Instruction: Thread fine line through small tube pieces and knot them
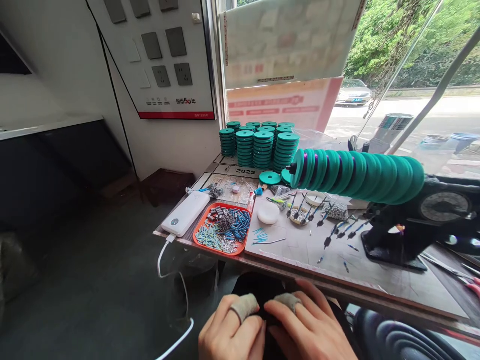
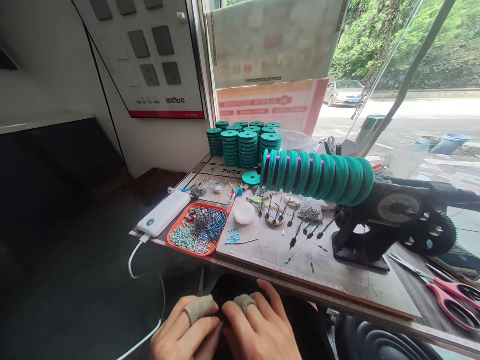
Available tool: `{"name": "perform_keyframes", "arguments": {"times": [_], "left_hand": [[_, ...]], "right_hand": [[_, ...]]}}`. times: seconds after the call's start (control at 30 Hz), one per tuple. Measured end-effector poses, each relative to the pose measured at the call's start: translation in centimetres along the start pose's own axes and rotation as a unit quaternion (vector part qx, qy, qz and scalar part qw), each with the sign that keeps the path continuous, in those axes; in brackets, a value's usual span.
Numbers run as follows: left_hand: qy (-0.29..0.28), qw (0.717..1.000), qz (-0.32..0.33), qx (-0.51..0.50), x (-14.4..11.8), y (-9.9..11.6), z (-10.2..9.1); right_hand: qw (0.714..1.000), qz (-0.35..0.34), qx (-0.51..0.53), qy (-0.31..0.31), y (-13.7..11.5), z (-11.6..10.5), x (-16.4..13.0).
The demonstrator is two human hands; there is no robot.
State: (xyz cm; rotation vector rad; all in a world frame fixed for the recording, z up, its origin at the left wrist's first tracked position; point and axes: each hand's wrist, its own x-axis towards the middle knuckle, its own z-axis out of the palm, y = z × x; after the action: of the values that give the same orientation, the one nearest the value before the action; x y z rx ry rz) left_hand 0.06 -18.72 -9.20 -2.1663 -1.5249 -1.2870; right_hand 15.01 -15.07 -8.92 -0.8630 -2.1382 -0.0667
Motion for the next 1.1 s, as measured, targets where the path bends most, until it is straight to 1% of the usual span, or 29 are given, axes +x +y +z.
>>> {"name": "perform_keyframes", "arguments": {"times": [0.13, 0.23, 0.33, 0.43, 0.57, 0.73, 0.87, 0.93, 1.0, 1.1], "left_hand": [[-0.011, 1.0, -0.01, -0.017, 0.9, -0.2, 1.2], [-0.032, 0.999, 0.001, -0.009, 1.3, -0.4, 1.9], [-0.039, 0.999, 0.006, 0.002, 1.6, -0.5, 2.3], [-0.047, 0.999, 0.014, 0.014, 1.8, -0.4, 2.5], [-0.048, 0.999, 0.019, 0.019, 2.2, -0.1, 2.9], [-0.058, 0.997, 0.033, 0.027, 3.2, 0.2, 2.8], [-0.103, 0.992, 0.061, 0.049, 4.1, 0.7, 2.4], [-0.11, 0.99, 0.07, 0.048, 4.4, 0.8, 2.2], [-0.12, 0.991, 0.052, 0.03, 4.6, 0.7, 2.1], [-0.166, 0.986, -0.014, -0.006, 4.9, 0.5, 1.5]], "right_hand": [[0.999, 0.009, 0.04, 0.001, 1.9, -1.0, 1.0], [0.998, 0.011, 0.065, -0.02, 2.7, -1.4, 1.0], [0.999, 0.004, 0.036, -0.037, 2.8, -1.4, 0.7], [1.0, 0.017, 0.008, -0.023, 2.5, -1.1, 0.5], [0.999, 0.031, -0.001, -0.013, 2.7, -1.3, 0.6], [0.999, 0.026, 0.002, -0.018, 3.6, -1.9, 0.7], [0.999, 0.034, -0.013, -0.022, 3.4, -1.6, 0.2], [0.999, 0.034, -0.02, -0.017, 3.3, -1.5, 0.2], [0.999, 0.039, -0.013, -0.012, 3.3, -1.5, 0.2], [0.999, 0.038, 0.001, -0.011, 3.6, -2.0, 0.4]]}}
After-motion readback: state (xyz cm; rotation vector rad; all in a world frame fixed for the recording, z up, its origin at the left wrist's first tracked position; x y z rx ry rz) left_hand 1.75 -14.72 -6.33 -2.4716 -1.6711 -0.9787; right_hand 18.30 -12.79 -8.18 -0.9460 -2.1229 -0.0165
